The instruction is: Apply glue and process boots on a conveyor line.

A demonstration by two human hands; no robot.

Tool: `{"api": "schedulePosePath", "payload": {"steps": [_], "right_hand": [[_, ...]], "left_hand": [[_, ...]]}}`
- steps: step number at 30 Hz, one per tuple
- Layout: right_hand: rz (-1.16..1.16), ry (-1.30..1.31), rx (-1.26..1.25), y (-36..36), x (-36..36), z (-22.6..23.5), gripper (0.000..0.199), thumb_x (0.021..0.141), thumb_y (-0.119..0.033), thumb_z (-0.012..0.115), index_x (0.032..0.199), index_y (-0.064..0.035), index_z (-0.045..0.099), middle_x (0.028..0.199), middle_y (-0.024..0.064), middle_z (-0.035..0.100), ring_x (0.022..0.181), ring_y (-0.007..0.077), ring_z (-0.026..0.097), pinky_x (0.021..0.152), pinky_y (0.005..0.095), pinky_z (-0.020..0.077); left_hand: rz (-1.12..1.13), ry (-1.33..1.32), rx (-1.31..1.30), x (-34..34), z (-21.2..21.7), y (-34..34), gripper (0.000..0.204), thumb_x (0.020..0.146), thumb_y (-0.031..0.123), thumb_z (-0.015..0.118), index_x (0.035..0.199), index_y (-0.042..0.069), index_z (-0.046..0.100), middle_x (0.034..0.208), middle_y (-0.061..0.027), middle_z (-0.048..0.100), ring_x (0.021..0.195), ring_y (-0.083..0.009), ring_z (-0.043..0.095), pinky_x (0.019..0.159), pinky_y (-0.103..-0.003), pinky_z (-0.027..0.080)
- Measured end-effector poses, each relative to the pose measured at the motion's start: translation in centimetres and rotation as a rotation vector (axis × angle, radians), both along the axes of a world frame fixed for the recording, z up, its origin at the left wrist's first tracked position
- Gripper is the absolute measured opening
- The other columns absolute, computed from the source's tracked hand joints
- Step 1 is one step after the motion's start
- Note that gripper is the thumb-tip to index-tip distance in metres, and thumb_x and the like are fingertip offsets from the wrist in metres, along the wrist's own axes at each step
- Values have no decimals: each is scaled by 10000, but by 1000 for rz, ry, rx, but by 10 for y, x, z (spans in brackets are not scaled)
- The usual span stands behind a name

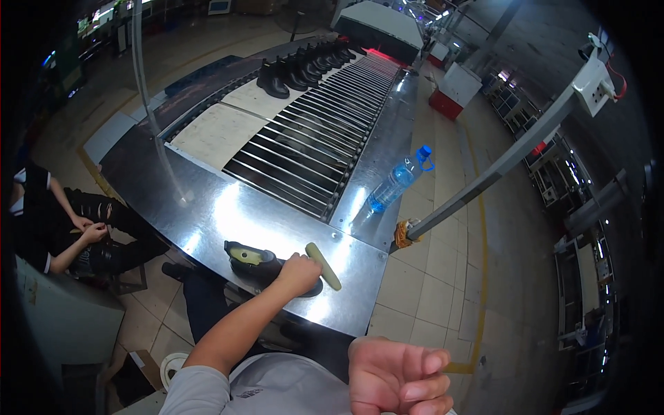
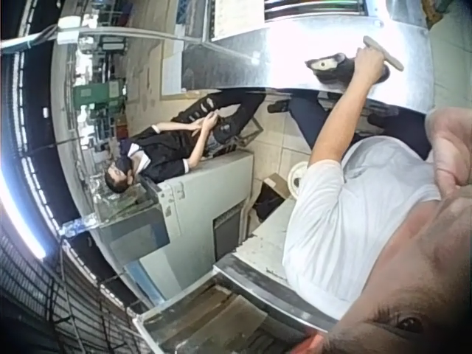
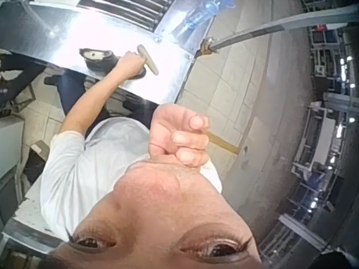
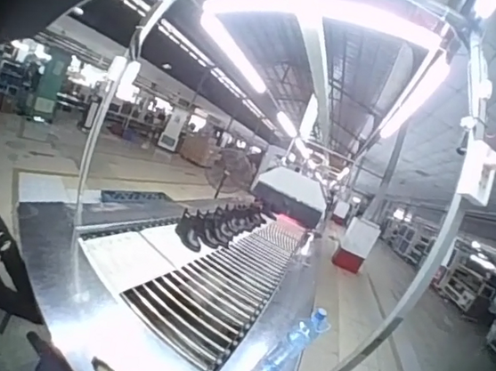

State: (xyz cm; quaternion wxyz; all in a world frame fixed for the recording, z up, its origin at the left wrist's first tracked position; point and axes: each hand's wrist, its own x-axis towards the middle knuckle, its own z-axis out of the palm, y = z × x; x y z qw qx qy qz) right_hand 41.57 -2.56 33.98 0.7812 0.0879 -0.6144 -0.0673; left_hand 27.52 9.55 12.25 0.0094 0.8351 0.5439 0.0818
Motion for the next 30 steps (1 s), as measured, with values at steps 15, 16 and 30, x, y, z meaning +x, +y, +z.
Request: {"api": "schedulePosePath", "payload": {"steps": [15, 16, 30], "right_hand": [[192, -30, -37, -1, -29, 32, 281, 1050, -192, 563, 1292, -71, 488, 1149, 73, 640, 914, 221, 663, 955, 436, 477], [209, 52, -12, -1, -31, 36, 284, 1050, -194, 561, 1298, -70, 497, 1147, 76, 645, 904, 223, 666, 946, 434, 484], [277, 16, -17, 1, -33, 30, 294, 1076, -239, 498, 1310, -60, 514, 1103, 73, 668, 883, 204, 667, 946, 429, 476]], "left_hand": [[-14, -64, -40, 3, 7, 2, 172, 934, 249, 644, 908, 93, 711, 845, -93, 731, 796, -280, 727, 731, -421, 538], [-28, -63, -34, 7, 8, 2, 160, 927, 239, 649, 901, 94, 710, 841, -93, 730, 792, -281, 727, 731, -422, 537], [-5, -111, -26, 3, -1, 1, 127, 898, 218, 663, 871, 101, 703, 819, -100, 725, 777, -287, 728, 734, -431, 538]]}}
